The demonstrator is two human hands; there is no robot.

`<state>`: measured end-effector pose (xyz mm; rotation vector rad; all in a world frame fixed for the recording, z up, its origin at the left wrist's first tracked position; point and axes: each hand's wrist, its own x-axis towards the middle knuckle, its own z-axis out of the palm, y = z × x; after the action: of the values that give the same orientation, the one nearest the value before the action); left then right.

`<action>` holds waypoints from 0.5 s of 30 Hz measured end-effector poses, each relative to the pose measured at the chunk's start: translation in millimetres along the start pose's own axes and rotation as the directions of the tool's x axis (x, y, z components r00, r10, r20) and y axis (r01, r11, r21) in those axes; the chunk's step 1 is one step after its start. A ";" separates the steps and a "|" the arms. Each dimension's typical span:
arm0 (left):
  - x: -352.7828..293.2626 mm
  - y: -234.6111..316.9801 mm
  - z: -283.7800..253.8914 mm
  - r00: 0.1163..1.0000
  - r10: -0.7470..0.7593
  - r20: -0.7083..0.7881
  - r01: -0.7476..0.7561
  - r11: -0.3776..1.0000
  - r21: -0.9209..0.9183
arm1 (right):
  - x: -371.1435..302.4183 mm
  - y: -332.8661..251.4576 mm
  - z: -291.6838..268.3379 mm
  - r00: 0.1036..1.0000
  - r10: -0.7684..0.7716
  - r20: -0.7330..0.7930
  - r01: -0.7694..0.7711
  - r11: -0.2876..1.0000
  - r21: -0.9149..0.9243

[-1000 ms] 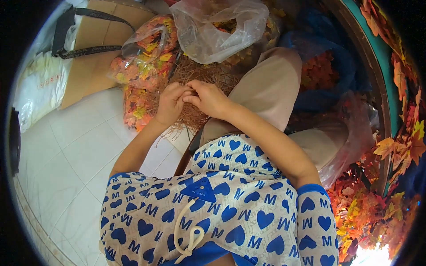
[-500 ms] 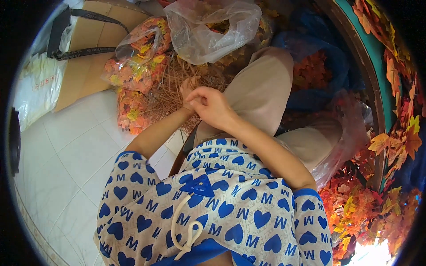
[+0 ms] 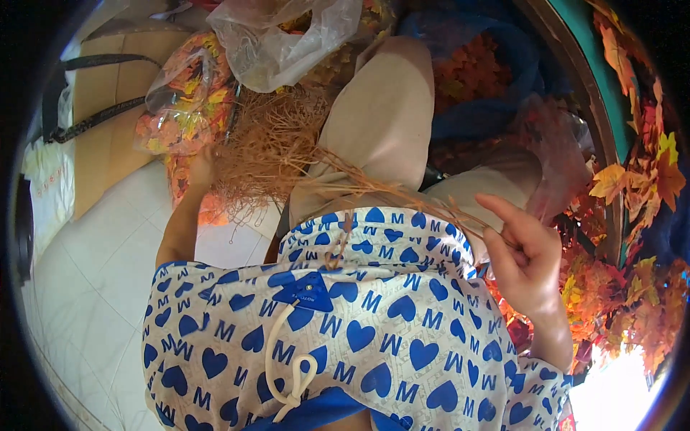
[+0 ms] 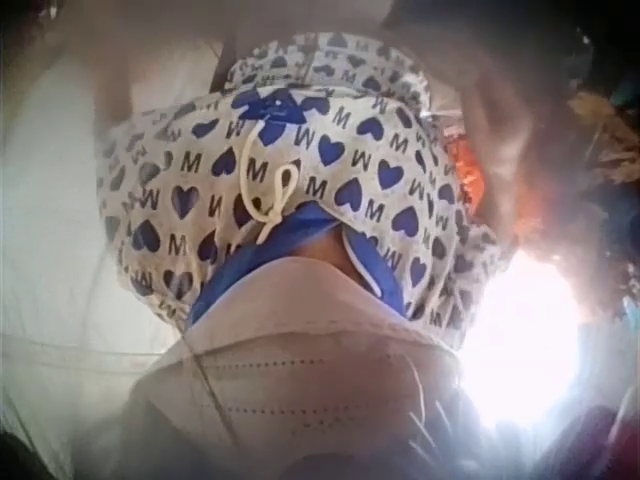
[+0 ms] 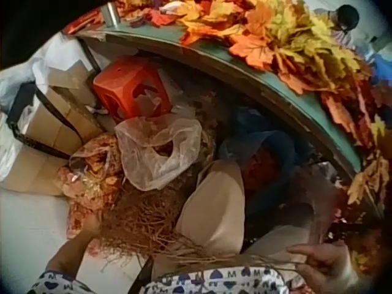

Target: The person assembles clusters of artificial maple leaves onto wire stems by hand.

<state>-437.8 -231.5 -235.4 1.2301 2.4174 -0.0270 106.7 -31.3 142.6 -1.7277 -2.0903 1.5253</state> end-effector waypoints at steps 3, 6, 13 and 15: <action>-16.4 -34.2 -19.7 0.996 -0.009 0.089 -0.020 0.946 0.324 | -14.7 30.4 -15.5 0.991 -0.084 -0.100 0.067 0.984 -0.163; -44.1 -78.1 -43.5 0.987 -0.086 -0.136 0.112 0.974 0.198 | -47.7 71.4 -57.3 0.923 0.163 -0.347 -0.165 0.986 0.026; -22.4 -101.4 -80.5 0.923 -0.286 0.256 0.051 0.753 0.656 | -90.9 94.2 -60.4 0.814 0.092 -0.573 -0.048 0.995 0.091; 6.8 -109.8 -82.2 0.952 -0.005 0.306 -0.194 0.764 0.616 | -70.9 93.0 -62.0 0.797 0.056 -0.601 0.065 0.982 0.177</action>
<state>-556.3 -276.1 -182.1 1.4917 2.1271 -1.0177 236.9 -54.4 149.2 -1.8122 -1.5636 0.9357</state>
